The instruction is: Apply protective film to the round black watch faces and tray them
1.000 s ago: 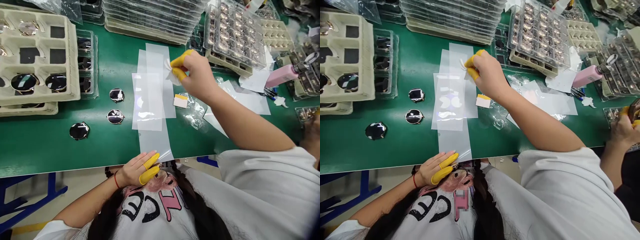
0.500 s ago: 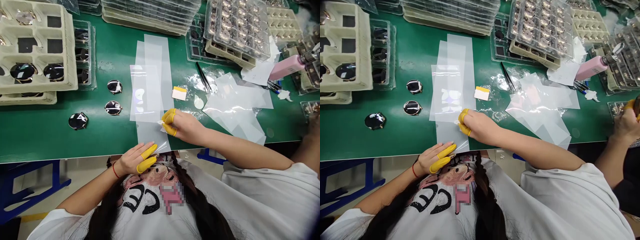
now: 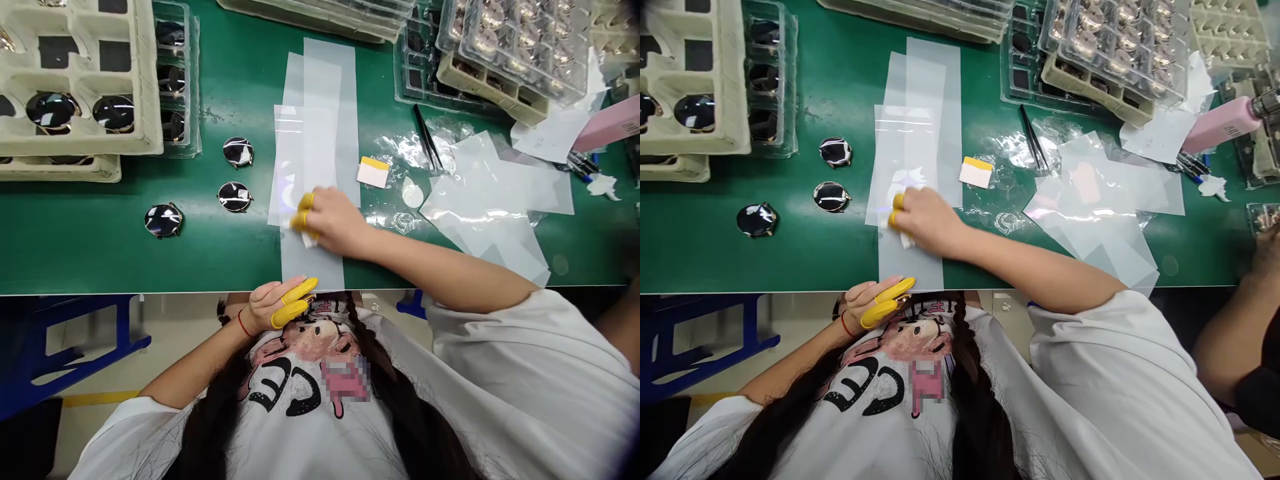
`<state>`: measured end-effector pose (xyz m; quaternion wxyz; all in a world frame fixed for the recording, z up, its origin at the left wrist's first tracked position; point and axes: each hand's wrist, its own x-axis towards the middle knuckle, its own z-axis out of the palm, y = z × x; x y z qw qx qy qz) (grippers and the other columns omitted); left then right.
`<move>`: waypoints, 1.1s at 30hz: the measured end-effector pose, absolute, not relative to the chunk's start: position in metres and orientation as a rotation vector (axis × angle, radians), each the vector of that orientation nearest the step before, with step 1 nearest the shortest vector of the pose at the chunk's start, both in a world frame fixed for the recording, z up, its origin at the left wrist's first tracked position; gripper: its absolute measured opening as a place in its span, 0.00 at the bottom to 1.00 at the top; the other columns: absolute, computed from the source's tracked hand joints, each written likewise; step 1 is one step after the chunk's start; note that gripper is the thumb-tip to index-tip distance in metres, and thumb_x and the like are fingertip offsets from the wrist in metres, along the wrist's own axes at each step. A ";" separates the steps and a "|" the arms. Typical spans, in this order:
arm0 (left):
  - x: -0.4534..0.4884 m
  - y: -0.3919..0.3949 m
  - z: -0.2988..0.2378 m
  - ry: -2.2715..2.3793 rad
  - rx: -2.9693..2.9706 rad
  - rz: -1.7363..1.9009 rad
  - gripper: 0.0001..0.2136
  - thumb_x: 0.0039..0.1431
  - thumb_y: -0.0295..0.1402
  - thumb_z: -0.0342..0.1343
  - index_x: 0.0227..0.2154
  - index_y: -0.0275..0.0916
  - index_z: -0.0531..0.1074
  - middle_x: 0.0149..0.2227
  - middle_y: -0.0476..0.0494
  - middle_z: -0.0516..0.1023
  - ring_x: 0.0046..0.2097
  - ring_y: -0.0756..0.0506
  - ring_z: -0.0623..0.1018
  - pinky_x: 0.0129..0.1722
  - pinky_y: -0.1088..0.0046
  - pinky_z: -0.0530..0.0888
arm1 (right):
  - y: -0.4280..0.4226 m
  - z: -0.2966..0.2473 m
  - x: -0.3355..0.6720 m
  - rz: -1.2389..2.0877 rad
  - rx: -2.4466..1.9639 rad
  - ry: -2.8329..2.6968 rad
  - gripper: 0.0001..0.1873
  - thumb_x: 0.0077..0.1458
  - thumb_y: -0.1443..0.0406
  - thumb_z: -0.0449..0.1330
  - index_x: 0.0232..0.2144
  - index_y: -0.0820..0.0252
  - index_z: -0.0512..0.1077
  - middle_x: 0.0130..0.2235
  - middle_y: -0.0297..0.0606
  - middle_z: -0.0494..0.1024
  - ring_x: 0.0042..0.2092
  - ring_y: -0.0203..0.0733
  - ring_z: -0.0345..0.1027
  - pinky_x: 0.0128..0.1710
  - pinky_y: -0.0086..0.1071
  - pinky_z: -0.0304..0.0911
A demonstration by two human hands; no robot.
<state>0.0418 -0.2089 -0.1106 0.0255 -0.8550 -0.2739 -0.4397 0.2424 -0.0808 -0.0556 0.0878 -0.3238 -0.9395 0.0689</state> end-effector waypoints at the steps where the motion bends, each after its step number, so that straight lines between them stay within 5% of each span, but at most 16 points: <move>1: 0.043 -0.208 -0.112 -0.837 -2.631 -1.371 0.13 0.74 0.29 0.43 0.35 0.43 0.70 0.33 0.53 0.86 0.34 0.56 0.83 0.56 0.79 0.68 | -0.063 -0.055 0.245 0.174 -1.128 -2.751 0.14 0.66 0.67 0.49 0.38 0.59 0.76 0.41 0.44 0.74 0.42 0.46 0.59 0.38 0.38 0.49; 5: 0.044 -0.206 -0.117 -0.759 -2.588 -1.435 0.10 0.72 0.29 0.46 0.37 0.45 0.71 0.35 0.57 0.85 0.39 0.56 0.83 0.59 0.78 0.65 | -0.034 -0.040 0.253 0.189 -1.458 -2.581 0.12 0.64 0.69 0.50 0.39 0.60 0.74 0.41 0.45 0.72 0.44 0.48 0.61 0.40 0.39 0.52; 12: 0.039 -0.203 -0.120 -0.684 -2.611 -1.459 0.11 0.70 0.30 0.44 0.37 0.46 0.72 0.37 0.56 0.85 0.40 0.55 0.83 0.50 0.78 0.70 | -0.122 -0.034 0.231 0.390 -0.596 -3.007 0.17 0.68 0.65 0.47 0.39 0.59 0.76 0.38 0.40 0.75 0.38 0.41 0.60 0.37 0.36 0.52; 18: 0.039 -0.204 -0.110 -0.774 -2.647 -1.398 0.10 0.72 0.28 0.44 0.37 0.44 0.69 0.37 0.54 0.86 0.38 0.54 0.84 0.47 0.76 0.72 | -0.056 -0.049 0.240 0.354 -1.309 -2.678 0.14 0.65 0.68 0.48 0.36 0.59 0.74 0.38 0.44 0.72 0.40 0.46 0.62 0.40 0.41 0.55; 23: 0.042 -0.206 -0.108 -0.830 -2.674 -1.430 0.11 0.73 0.30 0.44 0.37 0.41 0.70 0.37 0.51 0.86 0.38 0.55 0.84 0.47 0.78 0.72 | -0.045 -0.042 0.259 0.510 -1.270 -2.573 0.11 0.64 0.65 0.51 0.42 0.59 0.72 0.41 0.45 0.72 0.41 0.46 0.63 0.41 0.41 0.60; 27: 0.040 -0.218 -0.096 -1.042 -2.802 -1.421 0.05 0.68 0.32 0.53 0.43 0.39 0.72 0.41 0.44 0.85 0.41 0.51 0.84 0.46 0.75 0.77 | -0.053 -0.042 0.265 0.657 -1.260 -2.489 0.10 0.64 0.65 0.53 0.41 0.60 0.73 0.41 0.44 0.72 0.40 0.45 0.65 0.42 0.42 0.64; 33: 0.024 -0.174 -0.047 -1.562 -2.723 -2.105 0.22 0.63 0.31 0.62 0.57 0.49 0.63 0.44 0.51 0.80 0.44 0.46 0.85 0.51 0.61 0.83 | -0.045 -0.049 0.263 0.513 -1.145 -2.465 0.12 0.65 0.62 0.53 0.37 0.59 0.76 0.46 0.46 0.73 0.49 0.49 0.65 0.49 0.48 0.64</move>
